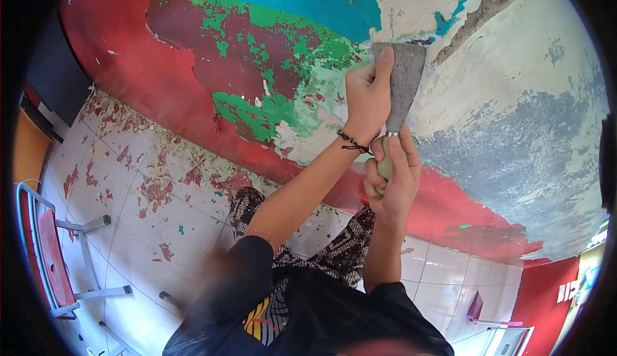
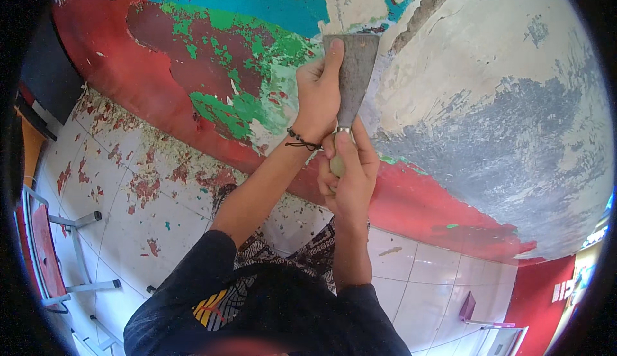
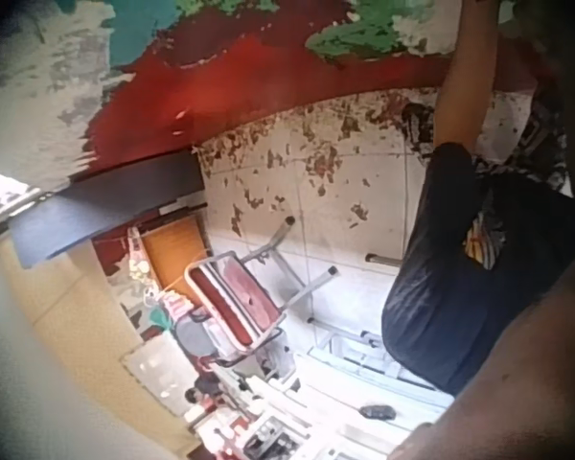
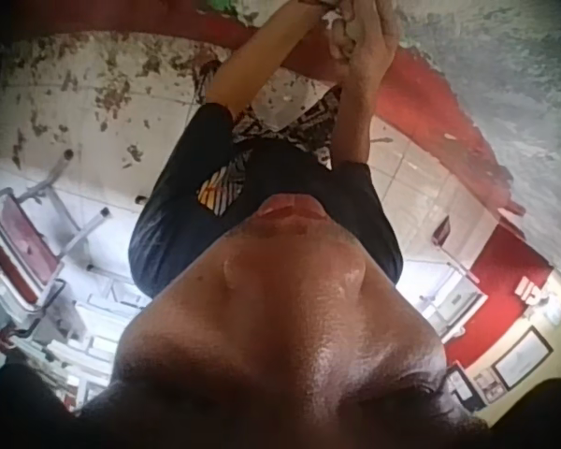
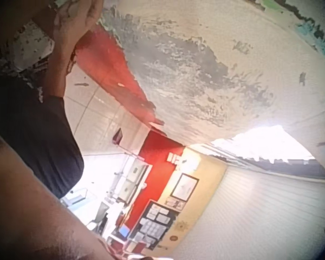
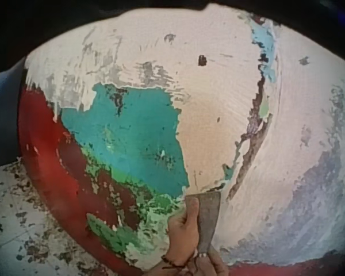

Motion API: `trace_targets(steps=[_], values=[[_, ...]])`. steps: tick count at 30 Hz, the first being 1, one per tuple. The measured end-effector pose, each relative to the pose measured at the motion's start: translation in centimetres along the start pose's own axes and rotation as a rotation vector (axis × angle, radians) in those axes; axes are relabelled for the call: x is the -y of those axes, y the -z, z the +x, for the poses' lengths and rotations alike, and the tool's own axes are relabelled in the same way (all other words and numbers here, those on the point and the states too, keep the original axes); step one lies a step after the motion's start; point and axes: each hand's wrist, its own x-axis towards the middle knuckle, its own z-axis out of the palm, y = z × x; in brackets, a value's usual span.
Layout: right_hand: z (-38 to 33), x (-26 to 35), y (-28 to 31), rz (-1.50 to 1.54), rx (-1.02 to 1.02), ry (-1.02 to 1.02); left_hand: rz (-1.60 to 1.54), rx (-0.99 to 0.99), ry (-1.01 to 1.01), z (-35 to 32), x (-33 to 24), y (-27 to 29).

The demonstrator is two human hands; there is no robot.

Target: The person scrapes old paint off a wall using a putty knife.

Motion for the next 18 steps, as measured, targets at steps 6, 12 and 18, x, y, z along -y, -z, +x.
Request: trace_targets(steps=[6, 12, 18], values=[[-0.5, 0.4, -1.3, 0.008, 0.021, -0.026, 0.005, -0.011, -0.029, 0.0, 0.0, 0.4], [0.0, 1.5, -1.6, 0.066, 0.076, -0.056, -0.020, 0.000, -0.008, 0.7, -2.1, -0.2], [0.5, 0.8, -0.9, 0.060, -0.005, -0.042, -0.148, 0.192, 0.158, -1.1, -0.5, 1.2]])
